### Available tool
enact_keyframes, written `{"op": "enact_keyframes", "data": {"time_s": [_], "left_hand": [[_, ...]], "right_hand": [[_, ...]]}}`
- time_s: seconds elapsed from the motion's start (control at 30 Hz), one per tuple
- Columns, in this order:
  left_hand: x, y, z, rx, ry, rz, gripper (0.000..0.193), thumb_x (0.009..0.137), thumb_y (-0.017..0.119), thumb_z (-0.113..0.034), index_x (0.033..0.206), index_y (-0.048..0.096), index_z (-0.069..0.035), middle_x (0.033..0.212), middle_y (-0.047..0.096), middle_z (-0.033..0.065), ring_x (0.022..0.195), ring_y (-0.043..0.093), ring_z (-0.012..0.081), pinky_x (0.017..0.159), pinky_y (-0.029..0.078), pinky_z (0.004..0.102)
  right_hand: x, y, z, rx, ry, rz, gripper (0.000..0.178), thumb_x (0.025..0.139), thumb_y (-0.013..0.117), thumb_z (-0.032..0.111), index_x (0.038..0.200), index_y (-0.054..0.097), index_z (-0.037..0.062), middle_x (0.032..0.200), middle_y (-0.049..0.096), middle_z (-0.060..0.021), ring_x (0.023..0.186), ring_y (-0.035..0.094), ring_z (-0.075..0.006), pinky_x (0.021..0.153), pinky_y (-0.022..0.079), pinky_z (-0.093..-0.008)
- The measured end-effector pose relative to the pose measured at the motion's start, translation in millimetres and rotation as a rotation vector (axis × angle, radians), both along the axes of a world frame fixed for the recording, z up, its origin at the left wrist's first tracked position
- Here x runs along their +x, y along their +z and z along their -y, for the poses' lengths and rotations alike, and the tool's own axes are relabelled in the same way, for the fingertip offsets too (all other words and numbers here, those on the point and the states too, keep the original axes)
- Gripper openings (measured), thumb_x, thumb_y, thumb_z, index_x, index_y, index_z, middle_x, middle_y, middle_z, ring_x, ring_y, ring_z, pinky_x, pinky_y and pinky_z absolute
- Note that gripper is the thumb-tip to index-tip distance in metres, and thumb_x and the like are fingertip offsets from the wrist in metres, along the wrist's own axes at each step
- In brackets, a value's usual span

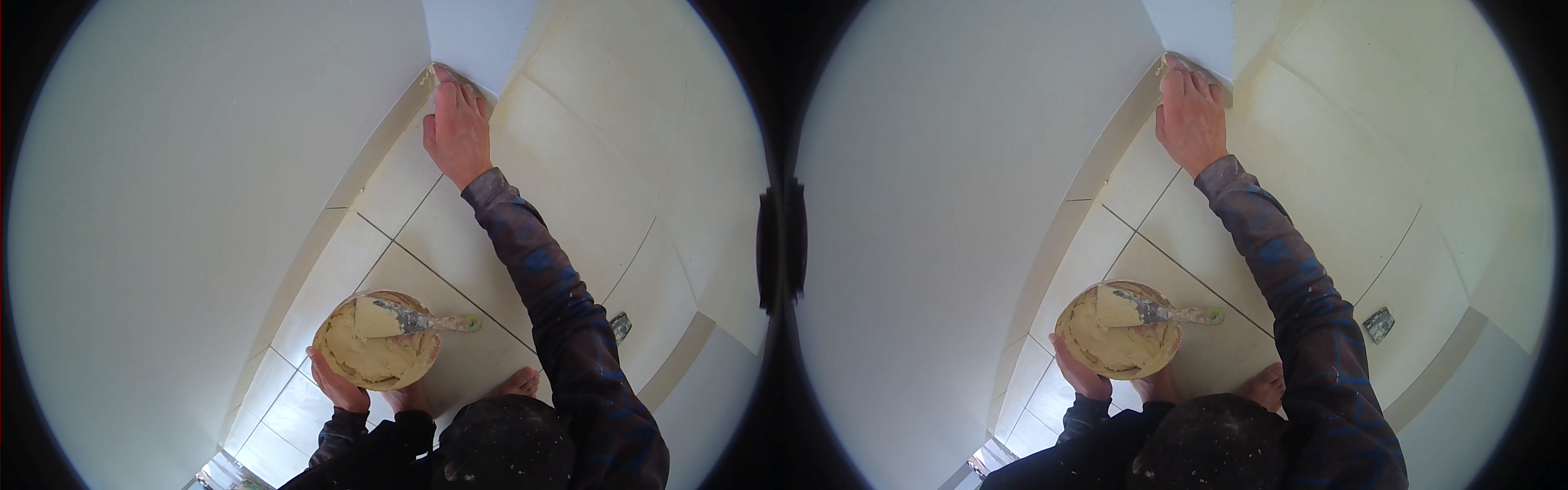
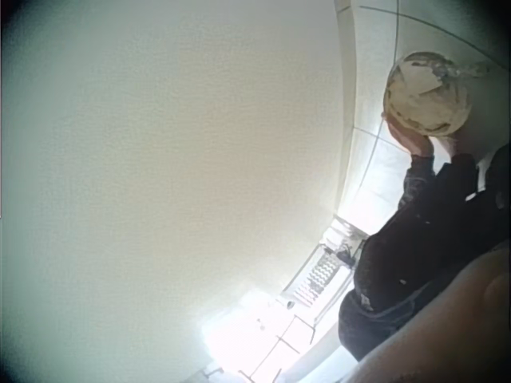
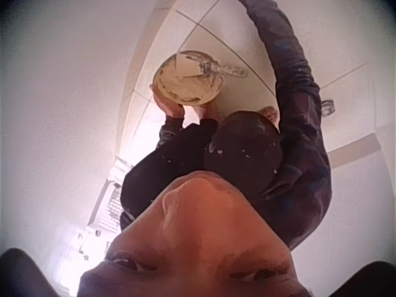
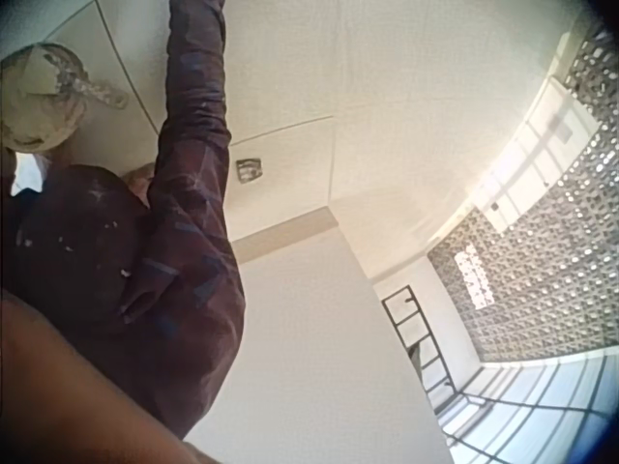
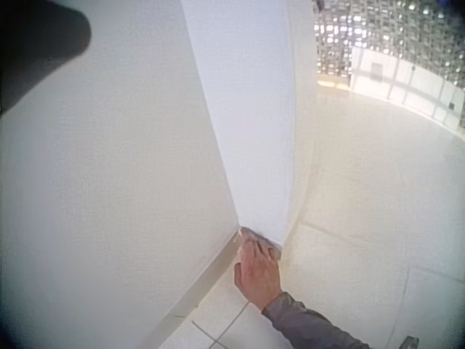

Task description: The person applies paste from a bowl onto the wall and floor tile seams by hand, spreads it along the joints, and wipes the area with a cloth.

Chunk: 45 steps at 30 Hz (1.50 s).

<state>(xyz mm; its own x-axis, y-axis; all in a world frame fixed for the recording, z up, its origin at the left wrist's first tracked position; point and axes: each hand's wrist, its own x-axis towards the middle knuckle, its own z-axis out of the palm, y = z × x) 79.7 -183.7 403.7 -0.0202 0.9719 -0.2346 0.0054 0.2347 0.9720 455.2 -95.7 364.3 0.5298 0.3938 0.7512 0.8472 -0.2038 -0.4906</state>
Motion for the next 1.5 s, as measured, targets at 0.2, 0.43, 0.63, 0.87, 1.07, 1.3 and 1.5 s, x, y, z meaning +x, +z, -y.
{"op": "enact_keyframes", "data": {"time_s": [0.2,0.43,0.63,0.87,1.07,1.3,1.5], "left_hand": [[-2,41,7,-0.003,-0.016,0.004,0.059,0.104,0.036,-0.051,0.123,0.053,0.003,0.117,0.062,0.0136,0.106,0.062,0.0234,0.091,0.051,0.0349],[-7,35,1,-0.018,-0.018,0.002,0.06,0.104,0.036,-0.051,0.123,0.052,0.003,0.117,0.062,0.0142,0.107,0.062,0.0236,0.091,0.051,0.0352],[-12,26,1,-0.015,-0.026,-0.009,0.059,0.104,0.036,-0.051,0.123,0.052,0.003,0.118,0.061,0.014,0.107,0.062,0.0234,0.092,0.051,0.035],[-12,30,7,-0.007,-0.016,0.007,0.059,0.104,0.036,-0.051,0.123,0.052,0.003,0.118,0.061,0.014,0.107,0.062,0.0233,0.091,0.051,0.0348],[-20,34,6,-0.016,-0.016,0.022,0.059,0.104,0.037,-0.05,0.124,0.052,0.003,0.119,0.061,0.0142,0.107,0.061,0.0236,0.091,0.051,0.0348],[-25,34,-1,-0.038,0.01,0.043,0.057,0.104,0.037,-0.049,0.123,0.052,0.002,0.118,0.061,0.0135,0.107,0.061,0.0235,0.091,0.051,0.0346],[-35,24,-2,-0.037,0.005,0.041,0.056,0.104,0.037,-0.049,0.123,0.053,0.002,0.118,0.061,0.0134,0.107,0.061,0.0233,0.092,0.051,0.0343]], "right_hand": [[0,46,10,-0.014,0.011,-0.012,0.032,0.075,0.061,-0.001,0.104,0.048,0.0024,0.132,0.056,-0.012,0.105,0.056,-0.032,0.085,0.044,-0.0454],[-5,43,5,-0.083,-0.031,0.039,0.033,0.077,0.067,0.005,0.105,0.049,0.0026,0.126,0.058,-0.0112,0.107,0.056,-0.0311,0.088,0.044,-0.0445],[-10,28,2,-0.112,-0.043,0.013,0.032,0.077,0.066,0.005,0.104,0.049,0.0029,0.129,0.057,-0.0115,0.108,0.056,-0.0312,0.087,0.043,-0.0443],[-23,4,1,-0.16,-0.035,-0.101,0.045,0.077,0.065,0.005,0.118,0.049,0.0,0.13,0.057,-0.0126,0.112,0.055,-0.0326,0.088,0.042,-0.045],[-32,8,-3,-0.248,-0.017,-0.142,0.048,0.078,0.064,0.004,0.122,0.048,-0.0007,0.13,0.057,-0.0135,0.112,0.054,-0.0319,0.089,0.042,-0.0449],[-23,18,-3,-0.096,-0.013,-0.053,0.043,0.076,0.059,-0.002,0.117,0.048,0.0,0.129,0.057,-0.0129,0.106,0.053,-0.032,0.088,0.042,-0.0444],[-32,2,-6,-0.188,-0.123,0.092,0.035,0.077,0.062,0.004,0.11,0.051,0.0019,0.132,0.057,-0.0087,0.106,0.055,-0.029,0.085,0.04,-0.0427]]}}
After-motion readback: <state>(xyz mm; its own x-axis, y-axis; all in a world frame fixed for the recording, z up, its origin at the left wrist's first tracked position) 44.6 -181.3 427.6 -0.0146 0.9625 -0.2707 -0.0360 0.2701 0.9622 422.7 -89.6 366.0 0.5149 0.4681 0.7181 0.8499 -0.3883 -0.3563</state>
